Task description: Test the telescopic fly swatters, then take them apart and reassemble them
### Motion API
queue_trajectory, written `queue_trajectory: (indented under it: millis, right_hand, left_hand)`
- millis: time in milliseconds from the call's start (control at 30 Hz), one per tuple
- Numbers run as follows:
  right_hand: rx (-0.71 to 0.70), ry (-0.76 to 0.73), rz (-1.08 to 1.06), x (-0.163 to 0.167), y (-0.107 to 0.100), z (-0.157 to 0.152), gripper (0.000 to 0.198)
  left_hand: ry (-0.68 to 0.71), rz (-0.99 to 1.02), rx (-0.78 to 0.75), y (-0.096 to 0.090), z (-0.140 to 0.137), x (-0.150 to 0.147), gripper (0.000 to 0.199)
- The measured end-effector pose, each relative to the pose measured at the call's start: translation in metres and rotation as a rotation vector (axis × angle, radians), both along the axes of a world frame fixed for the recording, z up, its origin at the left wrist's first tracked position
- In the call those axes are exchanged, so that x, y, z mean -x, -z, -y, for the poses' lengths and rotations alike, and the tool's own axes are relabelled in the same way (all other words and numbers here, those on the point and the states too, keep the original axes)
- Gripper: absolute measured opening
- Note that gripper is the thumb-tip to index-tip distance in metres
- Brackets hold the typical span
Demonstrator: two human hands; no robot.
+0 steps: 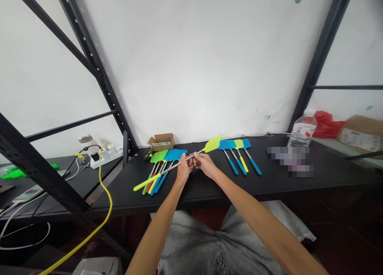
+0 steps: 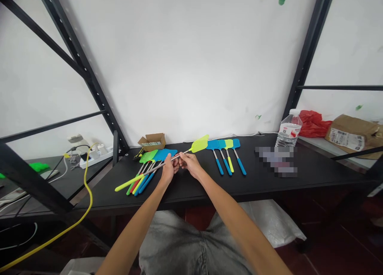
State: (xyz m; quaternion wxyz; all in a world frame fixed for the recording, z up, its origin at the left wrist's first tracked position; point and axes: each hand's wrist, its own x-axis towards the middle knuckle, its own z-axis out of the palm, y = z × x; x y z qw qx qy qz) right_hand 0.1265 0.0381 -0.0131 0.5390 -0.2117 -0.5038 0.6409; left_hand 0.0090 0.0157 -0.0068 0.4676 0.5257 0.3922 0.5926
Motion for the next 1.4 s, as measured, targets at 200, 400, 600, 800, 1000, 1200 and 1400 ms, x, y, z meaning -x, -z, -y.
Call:
queue_trajectory:
  millis: [200,400,600,800,1000,1200,1400]
  right_hand:
    - [0.137,0.203,-0.231,-0.014,-0.005,-0.011,0.035]
    - [0.241,0.471,-0.467,-0.05,-0.006,-0.027,0.035]
    - [0.213,0.488,-0.522,-0.064,-0.002,-0.03,0.044]
    - [0.205,0.438,-0.611,-0.071,0.002,-0.031,0.048]
    - [0.195,0.388,-0.637,-0.071,0.003,-0.029,0.046]
    - [0.246,0.412,-0.678,-0.07,0.0,-0.027,0.046]
    - [0.27,0.455,-0.704,-0.07,-0.004,-0.026,0.047]
  left_hand:
    - [-0.02,0.001,0.001,-0.006,0.002,0.0,0.051]
    - [-0.121,0.16,-0.027,-0.005,0.003,0.008,0.048]
    - [-0.244,0.319,0.006,-0.004,-0.002,0.013,0.045]
    - [-0.236,0.326,0.013,-0.002,-0.004,0.014,0.045]
    - [-0.261,0.373,0.014,-0.002,-0.006,0.015,0.045]
    - [-0.279,0.463,0.013,-0.001,-0.008,0.02,0.042]
    - [-0.32,0.473,0.053,0.004,-0.014,0.02,0.036]
